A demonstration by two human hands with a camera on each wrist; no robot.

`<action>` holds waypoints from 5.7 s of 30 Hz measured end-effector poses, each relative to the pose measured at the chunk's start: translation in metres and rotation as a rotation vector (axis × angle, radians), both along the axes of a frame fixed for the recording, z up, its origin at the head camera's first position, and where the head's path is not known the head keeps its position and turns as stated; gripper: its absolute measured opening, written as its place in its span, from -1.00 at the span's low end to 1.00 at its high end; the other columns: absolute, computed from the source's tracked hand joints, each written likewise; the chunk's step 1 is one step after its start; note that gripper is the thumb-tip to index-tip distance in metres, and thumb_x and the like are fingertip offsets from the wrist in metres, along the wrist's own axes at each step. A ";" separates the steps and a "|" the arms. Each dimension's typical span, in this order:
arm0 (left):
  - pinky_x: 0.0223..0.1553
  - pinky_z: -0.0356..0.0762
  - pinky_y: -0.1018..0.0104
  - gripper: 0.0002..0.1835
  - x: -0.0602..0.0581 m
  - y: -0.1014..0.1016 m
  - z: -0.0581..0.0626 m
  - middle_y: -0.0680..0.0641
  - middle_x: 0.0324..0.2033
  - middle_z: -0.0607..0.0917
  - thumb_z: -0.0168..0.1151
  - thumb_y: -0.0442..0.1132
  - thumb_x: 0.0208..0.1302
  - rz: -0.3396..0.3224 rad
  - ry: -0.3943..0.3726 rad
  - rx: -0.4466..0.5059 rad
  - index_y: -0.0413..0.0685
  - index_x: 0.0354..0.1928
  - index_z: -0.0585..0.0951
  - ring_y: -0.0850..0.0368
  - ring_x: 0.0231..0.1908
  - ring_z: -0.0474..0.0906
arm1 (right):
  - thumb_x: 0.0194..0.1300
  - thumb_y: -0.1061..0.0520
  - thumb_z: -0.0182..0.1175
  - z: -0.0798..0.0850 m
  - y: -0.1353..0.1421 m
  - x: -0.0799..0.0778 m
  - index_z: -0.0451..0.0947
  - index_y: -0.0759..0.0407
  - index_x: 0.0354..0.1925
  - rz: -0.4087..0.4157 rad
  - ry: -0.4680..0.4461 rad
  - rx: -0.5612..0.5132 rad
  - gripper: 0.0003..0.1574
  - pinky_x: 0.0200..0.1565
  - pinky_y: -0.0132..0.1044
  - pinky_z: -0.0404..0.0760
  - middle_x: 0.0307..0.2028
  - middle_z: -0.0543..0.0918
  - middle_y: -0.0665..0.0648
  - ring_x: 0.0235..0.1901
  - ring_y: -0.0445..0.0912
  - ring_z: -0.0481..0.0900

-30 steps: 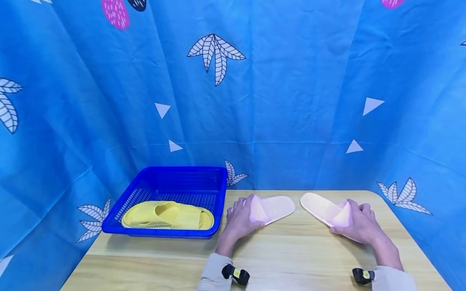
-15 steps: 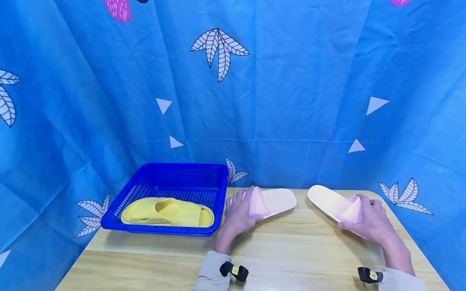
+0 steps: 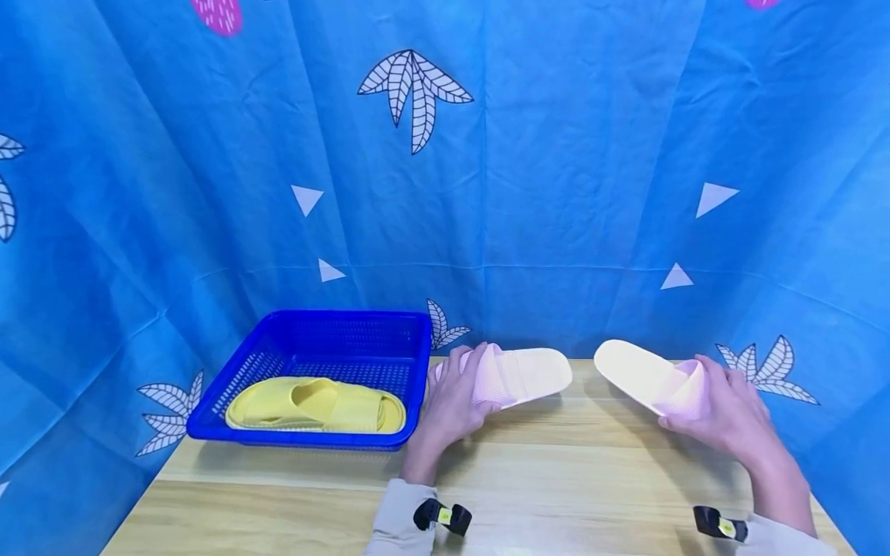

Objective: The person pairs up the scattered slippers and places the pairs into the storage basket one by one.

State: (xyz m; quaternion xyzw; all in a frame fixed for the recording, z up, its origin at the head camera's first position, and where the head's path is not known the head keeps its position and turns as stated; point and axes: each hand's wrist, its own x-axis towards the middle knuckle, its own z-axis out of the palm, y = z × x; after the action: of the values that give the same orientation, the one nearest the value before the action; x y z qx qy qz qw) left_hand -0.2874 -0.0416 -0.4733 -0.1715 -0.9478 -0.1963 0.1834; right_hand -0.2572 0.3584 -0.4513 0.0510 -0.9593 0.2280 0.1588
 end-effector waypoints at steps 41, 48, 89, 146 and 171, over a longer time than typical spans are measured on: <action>0.01 0.27 -0.09 0.12 0.014 -0.010 0.043 -0.06 0.26 0.29 0.55 -0.01 -0.19 -0.092 0.184 0.099 0.23 0.45 0.13 0.01 0.25 0.19 | -0.50 -0.27 0.61 0.055 -0.001 0.045 0.00 -0.09 0.47 -0.053 0.172 0.051 0.60 -0.20 0.33 -0.04 0.13 0.21 0.49 0.01 0.41 0.09; 0.03 0.26 -0.09 0.13 0.016 -0.010 0.046 -0.03 0.26 0.29 0.56 0.01 -0.20 -0.104 0.179 0.113 0.28 0.45 0.11 0.01 0.25 0.19 | -0.51 -0.26 0.62 0.059 -0.005 0.047 0.00 -0.10 0.47 -0.036 0.177 0.048 0.60 -0.11 0.45 -0.10 0.13 0.23 0.49 0.01 0.46 0.10; 0.04 0.25 -0.10 0.10 0.021 -0.008 0.054 -0.04 0.23 0.33 0.56 0.03 -0.22 -0.172 0.229 0.119 0.23 0.43 0.17 -0.01 0.23 0.22 | -0.57 -0.14 0.66 0.067 -0.023 0.049 0.11 -0.06 0.44 0.065 0.242 0.070 0.57 -0.15 0.34 0.03 0.07 0.35 0.35 0.02 0.33 0.21; 0.12 0.25 -0.10 0.10 0.035 0.016 0.054 -0.02 0.30 0.27 0.54 0.03 -0.16 -0.249 0.151 0.068 0.33 0.45 0.11 0.00 0.28 0.17 | -0.58 -0.08 0.66 0.066 -0.062 0.049 0.10 -0.05 0.44 0.204 0.237 0.100 0.57 0.13 0.44 -0.07 0.14 0.38 0.26 0.09 0.28 0.25; 0.17 0.22 -0.07 0.12 0.037 0.020 0.051 0.05 0.26 0.31 0.57 0.08 -0.23 -0.293 0.160 0.072 0.28 0.43 0.15 0.09 0.24 0.22 | -0.57 -0.15 0.64 0.063 -0.077 0.049 0.18 -0.01 0.40 0.239 0.260 0.140 0.50 -0.02 0.21 0.12 0.09 0.38 0.26 0.03 0.21 0.28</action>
State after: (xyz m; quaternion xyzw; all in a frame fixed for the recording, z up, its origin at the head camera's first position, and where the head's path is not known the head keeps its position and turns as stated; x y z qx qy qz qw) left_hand -0.2507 -0.0215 -0.4218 -0.3163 -0.8874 -0.2405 0.2338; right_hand -0.2079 0.2813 -0.3881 0.2045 -0.9313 0.1696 0.2491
